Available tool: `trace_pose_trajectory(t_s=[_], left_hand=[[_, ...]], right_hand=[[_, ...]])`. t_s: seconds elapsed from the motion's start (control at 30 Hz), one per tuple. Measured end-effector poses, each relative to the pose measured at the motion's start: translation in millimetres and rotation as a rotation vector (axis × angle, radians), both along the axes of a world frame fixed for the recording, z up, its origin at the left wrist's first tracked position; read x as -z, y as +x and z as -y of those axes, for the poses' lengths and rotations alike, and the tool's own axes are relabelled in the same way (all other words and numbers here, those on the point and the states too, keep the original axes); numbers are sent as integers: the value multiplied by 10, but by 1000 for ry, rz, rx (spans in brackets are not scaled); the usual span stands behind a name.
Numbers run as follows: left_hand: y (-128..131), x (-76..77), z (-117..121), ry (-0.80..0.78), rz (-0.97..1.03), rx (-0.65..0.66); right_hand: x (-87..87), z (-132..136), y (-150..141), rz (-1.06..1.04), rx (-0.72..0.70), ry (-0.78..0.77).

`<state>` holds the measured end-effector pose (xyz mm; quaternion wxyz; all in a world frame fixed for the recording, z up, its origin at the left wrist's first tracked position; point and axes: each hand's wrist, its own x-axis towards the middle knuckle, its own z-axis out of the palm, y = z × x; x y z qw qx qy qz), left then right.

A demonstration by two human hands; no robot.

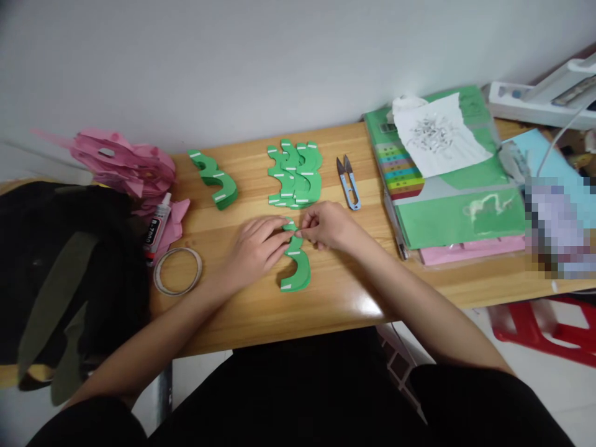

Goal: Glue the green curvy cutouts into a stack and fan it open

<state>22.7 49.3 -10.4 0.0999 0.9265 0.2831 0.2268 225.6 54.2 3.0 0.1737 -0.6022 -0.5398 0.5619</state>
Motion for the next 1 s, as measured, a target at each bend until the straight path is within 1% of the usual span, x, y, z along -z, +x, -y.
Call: trace_pose_trajectory(t_s=[0.07,0.13,0.2,0.27,0.37,0.47,0.67,0.8,0.9,1.0], left_hand=[[-11,-1,7,33,-20,11],[-18,-7,14,64,-39,14],[-24,-11,20,98,-45,13],[-29,-10,23,127,-37,21],[-35,-1,25,138,-37,32],[-37,10,29,131,-66,21],[-36,29,52,118,-72,-2],[-35,34,58,143,-49,-9],[-31,31,53,156,-28,-4],[-27,25,48,153,-38,-3]], right_hand=[[-33,-31,10,-19,-9,-36],[-75,-1,28,-48,15,-1],[-132,95,50,-52,21,38],[-201,236,67,8,-39,28],[-299,441,63,178,-191,-62],[-346,551,28,256,-254,-142],[-316,534,-24,255,-231,-191],[-299,494,-26,180,-184,-310],[-285,461,-29,189,-144,-385],[-267,408,-35,199,-157,-420]])
